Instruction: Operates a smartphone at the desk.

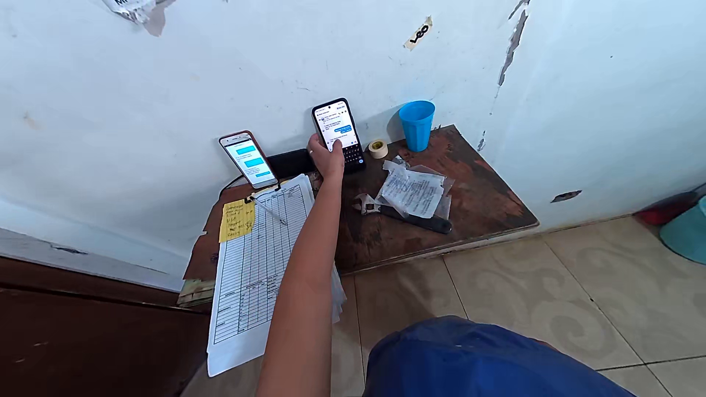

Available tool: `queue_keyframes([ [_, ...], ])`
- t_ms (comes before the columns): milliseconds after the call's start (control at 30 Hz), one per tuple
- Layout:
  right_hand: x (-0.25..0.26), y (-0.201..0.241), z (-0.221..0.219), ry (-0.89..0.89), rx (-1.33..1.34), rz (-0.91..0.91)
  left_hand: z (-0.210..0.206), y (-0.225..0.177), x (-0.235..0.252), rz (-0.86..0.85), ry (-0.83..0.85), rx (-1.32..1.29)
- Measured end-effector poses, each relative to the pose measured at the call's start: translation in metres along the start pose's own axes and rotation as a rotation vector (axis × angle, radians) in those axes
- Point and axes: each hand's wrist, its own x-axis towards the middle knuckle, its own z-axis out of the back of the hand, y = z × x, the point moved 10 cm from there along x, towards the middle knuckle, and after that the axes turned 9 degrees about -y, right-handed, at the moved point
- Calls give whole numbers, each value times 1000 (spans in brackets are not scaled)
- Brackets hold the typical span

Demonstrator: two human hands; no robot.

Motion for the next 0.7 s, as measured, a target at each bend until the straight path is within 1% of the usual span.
queue_keyframes([
  [33, 10, -15, -6, -12, 37, -77, 3, -5, 3, -37, 19, 33],
  [67, 29, -31, -12, -13, 16, -69, 6, -10, 5, -73, 40, 65],
  [100, 49, -42, -19, 3, -31, -7, 8, -13, 7, -105, 62, 96],
  [133, 74, -55, -23, -50, -52, 62, 10, -14, 7, -134, 78, 123],
  [167, 88, -64, -26, -69, -29, 21, 11, -14, 7, -159, 92, 142],
  [233, 90, -69, -28, -102, 24, -61, 12, -12, 4, -174, 121, 145],
  [267, 88, -68, -28, -116, 46, -79, 11, -7, 4, -145, 143, 116],
  [400, 75, -57, -33, -114, 25, -29, -3, 30, 5, 103, 249, -160],
  [467, 74, -56, -37, -114, 37, -30, -10, 34, 1, 124, 286, -208],
  [600, 65, -58, -40, -108, 65, -61, -27, 35, -7, 93, 329, -314],
  [633, 62, -60, -39, -111, 43, -21, -29, 38, -6, 88, 343, -325],
  [667, 55, -56, -37, -114, -4, 90, -31, 41, -5, 88, 361, -327],
  [700, 41, -45, -34, -144, -73, 316, -31, 44, -4, 92, 373, -327],
])
